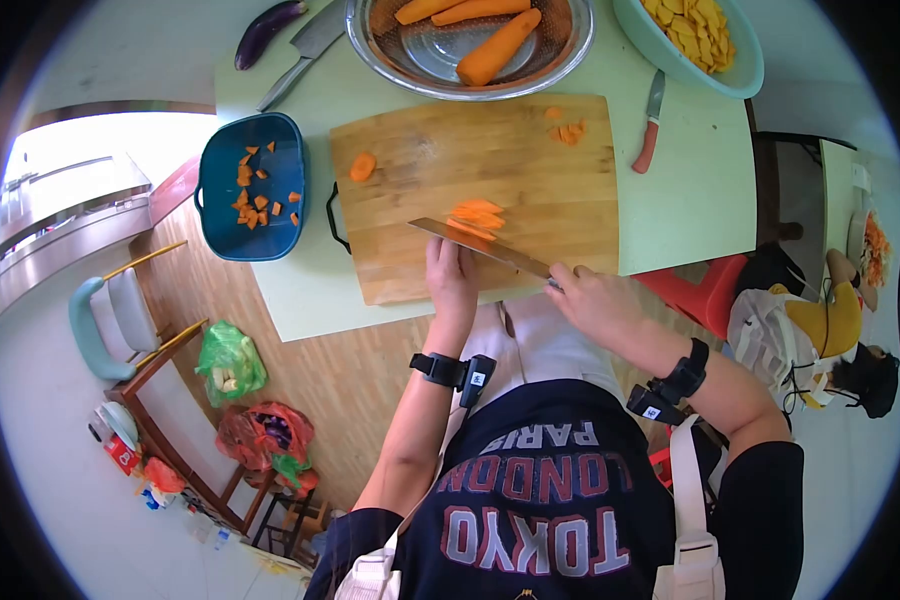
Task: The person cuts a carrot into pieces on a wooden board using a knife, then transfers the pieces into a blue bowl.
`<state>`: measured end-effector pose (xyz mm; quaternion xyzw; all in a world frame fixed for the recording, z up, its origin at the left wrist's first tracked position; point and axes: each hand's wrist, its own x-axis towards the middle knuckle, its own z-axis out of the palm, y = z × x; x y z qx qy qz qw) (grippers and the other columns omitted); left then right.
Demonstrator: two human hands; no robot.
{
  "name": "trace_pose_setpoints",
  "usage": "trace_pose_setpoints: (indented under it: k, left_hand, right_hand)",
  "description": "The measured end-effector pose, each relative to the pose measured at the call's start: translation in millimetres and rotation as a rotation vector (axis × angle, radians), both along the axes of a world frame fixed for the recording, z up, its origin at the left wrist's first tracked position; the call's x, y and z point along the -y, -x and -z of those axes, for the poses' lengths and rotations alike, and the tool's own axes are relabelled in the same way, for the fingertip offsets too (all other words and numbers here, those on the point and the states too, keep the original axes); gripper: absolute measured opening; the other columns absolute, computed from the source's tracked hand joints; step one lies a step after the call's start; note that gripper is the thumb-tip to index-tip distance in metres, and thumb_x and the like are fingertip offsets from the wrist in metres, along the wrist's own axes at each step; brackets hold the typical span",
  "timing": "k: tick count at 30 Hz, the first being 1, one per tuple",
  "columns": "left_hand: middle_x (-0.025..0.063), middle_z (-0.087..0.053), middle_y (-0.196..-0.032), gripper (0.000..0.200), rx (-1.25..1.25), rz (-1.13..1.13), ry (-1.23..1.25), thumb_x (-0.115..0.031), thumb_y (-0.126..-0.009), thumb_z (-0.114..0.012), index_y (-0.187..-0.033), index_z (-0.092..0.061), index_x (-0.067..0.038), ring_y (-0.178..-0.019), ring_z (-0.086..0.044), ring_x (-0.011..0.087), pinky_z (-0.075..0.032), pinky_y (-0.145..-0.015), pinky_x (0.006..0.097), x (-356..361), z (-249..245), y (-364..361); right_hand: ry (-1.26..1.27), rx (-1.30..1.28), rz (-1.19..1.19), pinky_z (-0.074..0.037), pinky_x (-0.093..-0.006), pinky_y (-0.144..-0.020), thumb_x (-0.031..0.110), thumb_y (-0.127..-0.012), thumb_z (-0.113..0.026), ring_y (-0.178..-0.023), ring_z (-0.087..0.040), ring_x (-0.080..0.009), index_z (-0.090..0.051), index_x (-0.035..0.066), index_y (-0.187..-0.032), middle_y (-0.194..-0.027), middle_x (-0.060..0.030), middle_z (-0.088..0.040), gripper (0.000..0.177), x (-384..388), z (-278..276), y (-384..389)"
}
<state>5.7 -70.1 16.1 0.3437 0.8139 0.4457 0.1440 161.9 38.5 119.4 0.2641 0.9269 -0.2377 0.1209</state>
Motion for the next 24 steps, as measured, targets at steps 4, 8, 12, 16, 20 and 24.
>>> trace_pose_setpoints:
  k: [4, 8, 12, 16, 20, 24]
  left_hand:
    - [0.0163, -0.057, -0.098, 0.020, -0.024, 0.021, 0.022, 0.005, -0.080, -0.053, -0.098, -0.057, -0.001, -0.084, -0.056, 0.0351, -0.046, -0.068, 0.0371, 3.7, 8.0, 0.3]
    - [0.0162, -0.057, -0.095, 0.018, -0.011, 0.006, 0.038, 0.003, -0.081, -0.054, -0.098, -0.058, -0.001, -0.082, -0.056, 0.0348, -0.046, -0.067, 0.0378, 4.3, 9.9, 0.8]
    - [0.0160, -0.055, -0.088, 0.007, -0.018, -0.002, 0.028, 0.001, -0.080, -0.055, -0.087, -0.057, 0.000, -0.078, -0.054, 0.0352, -0.046, -0.066, 0.0396, 2.1, 7.7, 1.5]
    - [0.0144, -0.056, -0.085, 0.006, -0.057, -0.010, 0.009, 0.000, -0.079, -0.057, -0.085, -0.057, 0.000, -0.076, -0.056, 0.0322, -0.046, -0.063, 0.0377, 3.6, 5.0, 7.0]
    - [0.0098, -0.058, -0.082, 0.013, -0.203, -0.006, -0.100, 0.001, -0.072, -0.064, -0.084, -0.058, -0.003, -0.075, -0.058, 0.0263, -0.048, -0.062, 0.0318, 8.8, -26.1, 50.5]
    - [0.0130, -0.058, -0.100, 0.020, -0.362, 0.138, -0.109, -0.008, -0.079, -0.062, -0.098, -0.058, -0.003, -0.100, -0.053, 0.0301, -0.042, -0.087, 0.0386, -32.6, -47.0, 83.0]
  right_hand:
    - [0.014, -0.002, -0.002, -0.049, -0.0387, -0.045, 0.028, -0.087, -0.053, -0.054, -0.061, -0.0300, -0.047, 0.007, -0.087, -0.062, -0.0133, -0.058, 0.021, -3.0, 7.0, -4.1]
    - [0.015, 0.034, -0.031, -0.049, -0.0397, -0.046, 0.027, -0.087, -0.053, -0.054, -0.061, -0.0307, -0.047, 0.006, -0.085, -0.060, -0.0133, -0.058, 0.023, -7.3, 6.9, -0.4]
    - [0.139, 0.049, 0.004, -0.049, -0.0421, -0.048, 0.027, -0.088, -0.051, -0.055, -0.061, -0.0332, -0.047, 0.004, -0.084, -0.058, -0.0150, -0.059, 0.024, -9.2, 16.5, 12.3]
    - [0.153, 0.033, 0.000, -0.048, -0.0436, -0.049, 0.027, -0.088, -0.050, -0.055, -0.060, -0.0349, -0.048, 0.003, -0.085, -0.059, -0.0166, -0.059, 0.025, -7.2, 30.2, 26.0]
    - [0.122, 0.017, -0.011, -0.049, -0.0446, -0.049, 0.028, -0.088, -0.051, -0.055, -0.060, -0.0359, -0.049, 0.002, -0.087, -0.059, -0.0174, -0.059, 0.026, -10.1, 38.9, 24.5]
    - [0.128, 0.044, 0.002, -0.049, -0.0454, -0.049, 0.027, -0.088, -0.052, -0.055, -0.060, -0.0366, -0.049, 0.002, -0.086, -0.059, -0.0180, -0.059, 0.025, -5.7, 42.1, 24.3]
